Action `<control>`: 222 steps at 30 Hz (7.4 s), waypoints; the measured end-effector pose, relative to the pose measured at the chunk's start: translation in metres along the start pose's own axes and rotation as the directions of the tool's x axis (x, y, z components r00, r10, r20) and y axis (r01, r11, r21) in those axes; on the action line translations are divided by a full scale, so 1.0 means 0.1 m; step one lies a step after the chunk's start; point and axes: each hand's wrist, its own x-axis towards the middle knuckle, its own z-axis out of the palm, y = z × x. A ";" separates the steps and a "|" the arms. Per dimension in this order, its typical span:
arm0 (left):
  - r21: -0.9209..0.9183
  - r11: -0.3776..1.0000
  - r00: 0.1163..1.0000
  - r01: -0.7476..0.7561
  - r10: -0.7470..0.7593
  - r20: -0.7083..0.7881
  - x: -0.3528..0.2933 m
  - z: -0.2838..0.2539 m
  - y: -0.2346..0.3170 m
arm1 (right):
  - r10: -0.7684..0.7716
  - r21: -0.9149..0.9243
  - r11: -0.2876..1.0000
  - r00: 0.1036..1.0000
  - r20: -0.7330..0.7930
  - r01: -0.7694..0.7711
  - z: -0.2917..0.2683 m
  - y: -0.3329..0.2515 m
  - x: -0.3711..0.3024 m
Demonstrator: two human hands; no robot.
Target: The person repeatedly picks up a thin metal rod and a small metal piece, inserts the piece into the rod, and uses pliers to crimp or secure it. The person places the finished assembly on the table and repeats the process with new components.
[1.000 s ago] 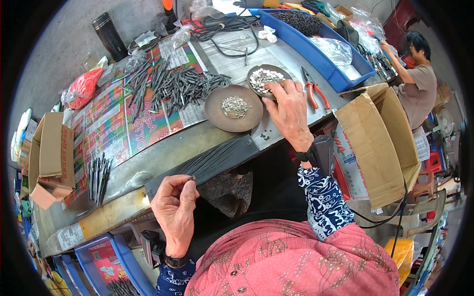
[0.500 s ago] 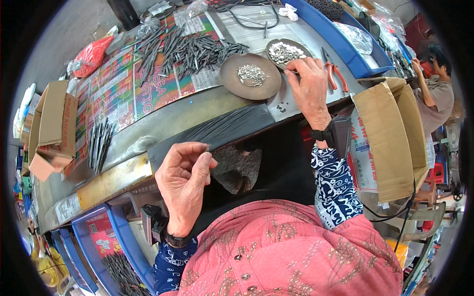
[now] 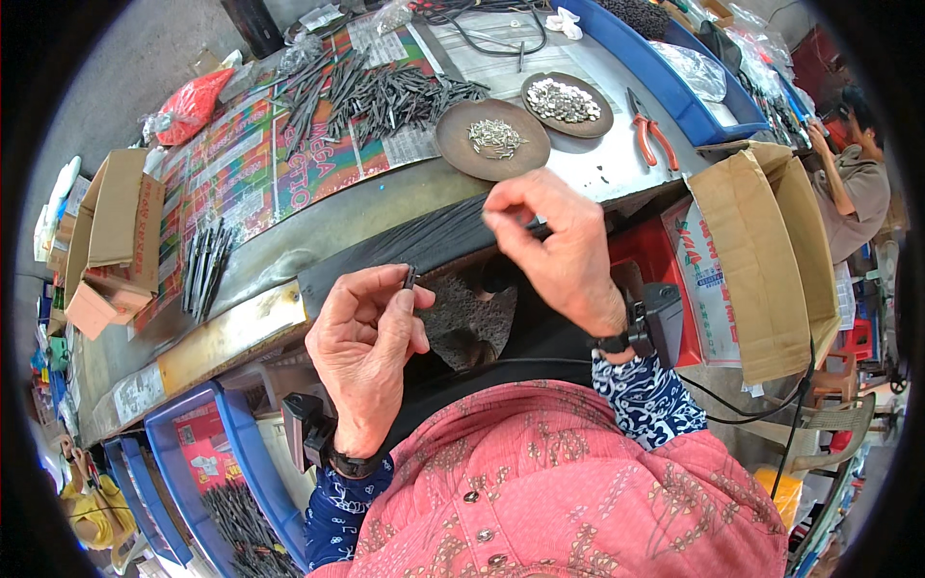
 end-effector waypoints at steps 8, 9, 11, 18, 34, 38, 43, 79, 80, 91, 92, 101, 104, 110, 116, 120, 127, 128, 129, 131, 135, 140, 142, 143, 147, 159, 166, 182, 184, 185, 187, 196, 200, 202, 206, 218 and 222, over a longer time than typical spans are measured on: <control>-0.119 0.993 0.997 -0.018 0.026 0.069 -0.05 -0.02 0.01 | -0.022 0.344 0.938 0.986 0.167 -0.037 0.18 -0.36 -0.17; -0.142 0.990 0.997 -0.016 0.026 0.069 -0.06 -0.02 0.01 | -0.045 0.363 0.932 0.985 0.167 -0.019 0.19 -0.38 -0.18; -0.192 0.981 0.998 0.011 0.002 0.065 -0.08 -0.02 0.01 | -0.026 0.378 0.925 0.987 0.159 -0.036 0.20 -0.39 -0.19; -0.254 0.967 0.996 0.037 -0.016 0.085 -0.11 -0.01 0.02 | 0.003 0.403 0.912 0.985 0.173 -0.074 0.22 -0.40 -0.20; -0.356 0.927 0.989 0.118 -0.080 0.121 -0.08 -0.04 0.01 | 0.204 0.581 0.734 0.931 0.304 -0.351 0.23 -0.36 -0.19; -0.161 0.984 0.993 0.070 -0.053 0.109 -0.07 -0.09 0.08 | 0.019 0.366 0.925 0.972 0.235 -0.106 0.14 -0.32 -0.08; 0.194 0.971 0.985 -0.136 0.113 0.127 -0.04 -0.12 0.12 | -0.316 0.103 0.947 0.934 0.165 0.303 0.07 -0.28 0.09; -0.176 0.984 0.999 -0.035 0.036 0.006 -0.09 -0.03 -0.04 | -0.245 0.099 0.965 0.969 0.031 0.241 0.37 -0.30 -0.11; -0.176 0.984 1.000 -0.029 0.031 0.005 -0.09 -0.03 -0.04 | -0.164 0.140 0.978 0.985 0.050 0.156 0.35 -0.31 -0.11; -0.117 0.993 1.000 0.002 -0.004 -0.019 -0.10 -0.05 -0.02 | 0.182 0.313 0.926 0.976 0.117 -0.210 0.25 -0.31 0.04; -0.107 0.994 1.000 0.005 -0.007 -0.022 -0.09 -0.06 -0.01 | 0.183 0.321 0.924 0.977 0.111 -0.209 0.21 -0.29 0.06; -0.148 0.989 1.000 0.021 -0.023 -0.017 0.03 -0.18 -0.03 | -0.036 -0.108 0.993 0.993 0.108 0.048 0.07 -0.07 0.43; -0.162 0.987 0.999 0.022 -0.027 -0.029 0.07 -0.24 -0.03 | -0.133 -0.228 0.960 0.983 0.126 0.160 0.08 0.08 0.64; -0.191 0.981 0.998 0.016 -0.027 -0.054 0.14 -0.32 -0.03 | -0.157 -0.390 0.893 0.966 0.203 0.227 0.28 0.31 0.89; -0.192 0.981 0.997 0.027 -0.040 -0.065 0.18 -0.36 -0.05 | -0.188 -0.483 0.810 0.927 0.325 0.333 0.48 0.53 1.15; -0.208 0.978 0.995 0.029 -0.047 -0.082 0.20 -0.36 -0.09 | -0.252 -0.556 0.719 0.902 0.351 0.417 0.64 0.66 1.28; -0.187 0.981 0.995 0.042 -0.058 -0.078 0.20 -0.37 -0.14 | -0.267 -0.630 0.583 0.853 0.448 0.513 0.74 0.73 1.32; -0.189 0.981 0.995 0.051 -0.066 -0.075 0.20 -0.38 -0.14 | -0.257 -0.633 0.578 0.851 0.457 0.515 0.74 0.72 1.31; -0.191 0.980 0.994 0.063 -0.079 -0.078 0.20 -0.38 -0.14 | -0.258 -0.634 0.569 0.846 0.466 0.523 0.74 0.72 1.31; -0.191 0.980 0.995 0.053 -0.068 -0.074 0.20 -0.38 -0.14 | -0.259 -0.640 0.553 0.840 0.478 0.534 0.74 0.72 1.30; -0.191 0.980 0.995 0.052 -0.068 -0.078 0.20 -0.37 -0.12 | -0.310 -0.654 0.527 0.839 0.448 0.544 0.73 0.69 1.33; -0.215 0.974 0.993 0.070 -0.088 -0.074 0.18 -0.36 -0.10 | -0.429 -0.569 0.627 0.845 0.319 0.533 0.67 0.55 1.31; -0.221 0.971 0.990 0.091 -0.112 -0.083 0.15 -0.36 -0.10 | -0.398 -0.471 0.737 0.874 0.279 0.486 0.60 0.43 1.25; -0.233 0.969 0.991 0.085 -0.106 -0.078 0.14 -0.36 -0.10 | -0.399 -0.408 0.782 0.881 0.255 0.472 0.57 0.36 1.20; -0.222 0.973 0.993 0.067 -0.086 -0.075 0.10 -0.36 -0.09 | -0.253 -0.118 0.950 0.934 0.254 0.289 0.44 0.04 0.94; -0.149 0.988 0.997 0.041 -0.051 -0.064 -0.06 -0.18 -0.03 | 0.242 0.607 0.677 0.905 0.351 -0.416 0.31 -0.43 0.13; -0.134 0.991 0.999 0.002 -0.006 -0.032 -0.13 -0.10 0.00 | 0.263 0.686 0.583 0.900 0.348 -0.436 0.27 -0.49 0.05; -0.122 0.992 1.000 -0.012 0.008 -0.030 -0.17 -0.08 0.04 | 0.273 0.684 0.571 0.891 0.362 -0.454 0.26 -0.53 0.04; -0.126 0.992 0.999 -0.010 0.007 -0.031 -0.17 -0.08 0.03 | 0.277 0.683 0.569 0.888 0.366 -0.459 0.26 -0.53 0.04; -0.124 0.992 0.999 -0.010 0.006 -0.034 -0.17 -0.08 0.03 | 0.279 0.680 0.570 0.887 0.368 -0.462 0.27 -0.52 0.04; -0.123 0.992 0.999 -0.006 0.002 -0.038 -0.17 -0.09 0.02 | 0.288 0.680 0.568 0.886 0.363 -0.463 0.28 -0.52 0.04; -0.118 0.993 0.999 0.007 -0.013 -0.053 -0.18 -0.09 -0.01 | 0.291 0.668 0.578 0.884 0.367 -0.468 0.30 -0.49 0.01; -0.114 0.993 0.999 0.007 -0.013 -0.052 -0.18 -0.09 -0.02 | 0.297 0.684 0.561 0.885 0.358 -0.465 0.31 -0.49 0.01; -0.117 0.993 0.999 0.007 -0.013 -0.051 -0.18 -0.09 -0.02 | 0.300 0.684 0.558 0.883 0.362 -0.470 0.31 -0.49 0.00; -0.121 0.993 0.998 0.012 -0.019 -0.055 -0.18 -0.09 -0.03 | 0.294 0.671 0.566 0.878 0.378 -0.479 0.31 -0.48 0.00; -0.110 0.994 0.998 0.019 -0.025 -0.055 -0.18 -0.09 -0.04 | 0.309 0.689 0.538 0.874 0.374 -0.485 0.32 -0.46 0.00; -0.107 0.994 0.998 0.021 -0.027 -0.056 -0.18 -0.09 -0.04 | 0.300 0.683 0.549 0.876 0.377 -0.482 0.32 -0.45 0.00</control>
